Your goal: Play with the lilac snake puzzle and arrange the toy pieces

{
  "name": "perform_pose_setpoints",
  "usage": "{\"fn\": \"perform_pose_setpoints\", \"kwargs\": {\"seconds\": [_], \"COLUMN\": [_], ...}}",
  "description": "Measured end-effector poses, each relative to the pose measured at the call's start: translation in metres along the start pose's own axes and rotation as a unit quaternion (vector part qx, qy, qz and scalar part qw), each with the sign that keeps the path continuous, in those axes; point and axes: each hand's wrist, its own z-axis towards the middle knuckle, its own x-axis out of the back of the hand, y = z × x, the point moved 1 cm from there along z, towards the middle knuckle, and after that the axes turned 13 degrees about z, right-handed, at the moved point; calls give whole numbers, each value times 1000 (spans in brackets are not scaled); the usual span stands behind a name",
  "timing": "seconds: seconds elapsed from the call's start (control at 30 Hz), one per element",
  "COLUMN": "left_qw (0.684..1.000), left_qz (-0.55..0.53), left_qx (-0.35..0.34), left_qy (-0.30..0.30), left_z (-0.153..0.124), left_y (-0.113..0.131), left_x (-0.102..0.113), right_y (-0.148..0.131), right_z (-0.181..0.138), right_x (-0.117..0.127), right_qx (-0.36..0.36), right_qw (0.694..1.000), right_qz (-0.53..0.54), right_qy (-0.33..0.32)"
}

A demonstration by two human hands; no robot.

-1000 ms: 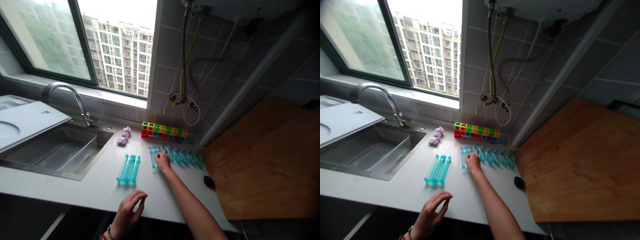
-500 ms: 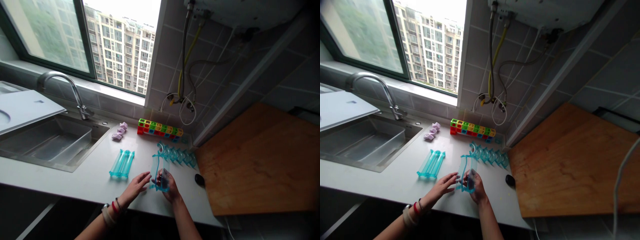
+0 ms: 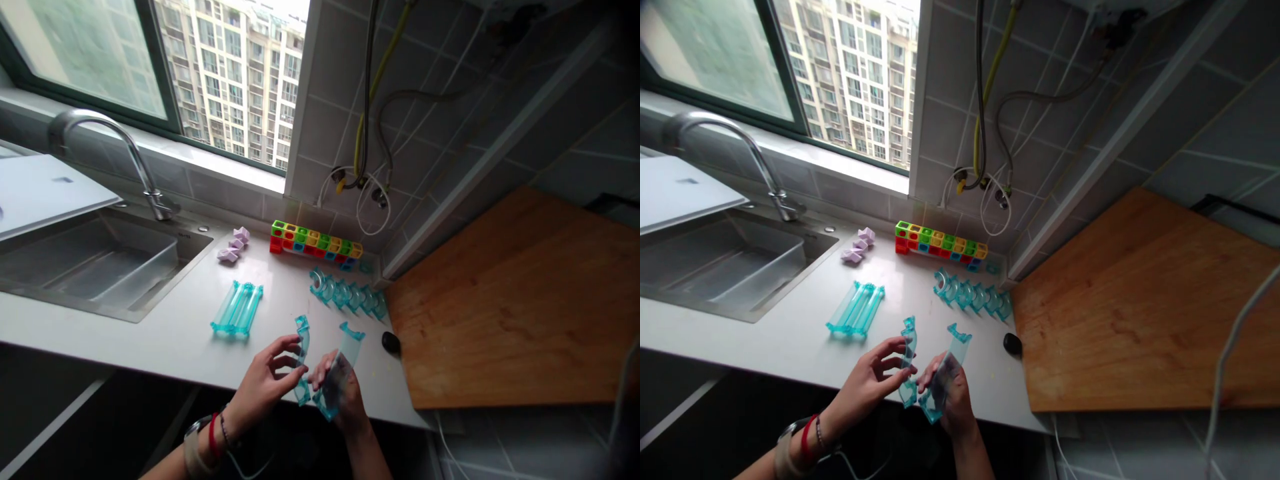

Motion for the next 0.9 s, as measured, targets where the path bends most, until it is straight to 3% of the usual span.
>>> {"fn": "perform_pose_setpoints", "kwargs": {"seconds": [0.1,0.27,0.5,0.73,0.9], "left_qw": [998,997,997,994,982], "left_qz": [-55,-44,-42,-88,-136], "left_qx": [-31,-43,-23,25,120], "left_qy": [-24,-50,-57,-53,-58], "left_z": [-14,-28,-22,-20,-19], "left_y": [7,20,23,26,29], "left_x": [8,16,8,5,3], "right_y": [-10,-29,-32,-24,-21], "right_z": [-4,-6,-6,-9,-12], "right_x": [-1,-10,-36,-37,-40], "right_qx": [29,80,39,34,35], "right_qw": [1000,989,978,981,981], "right_qz": [0,-127,-203,-191,-189], "right_qy": [-5,10,24,29,39]}}
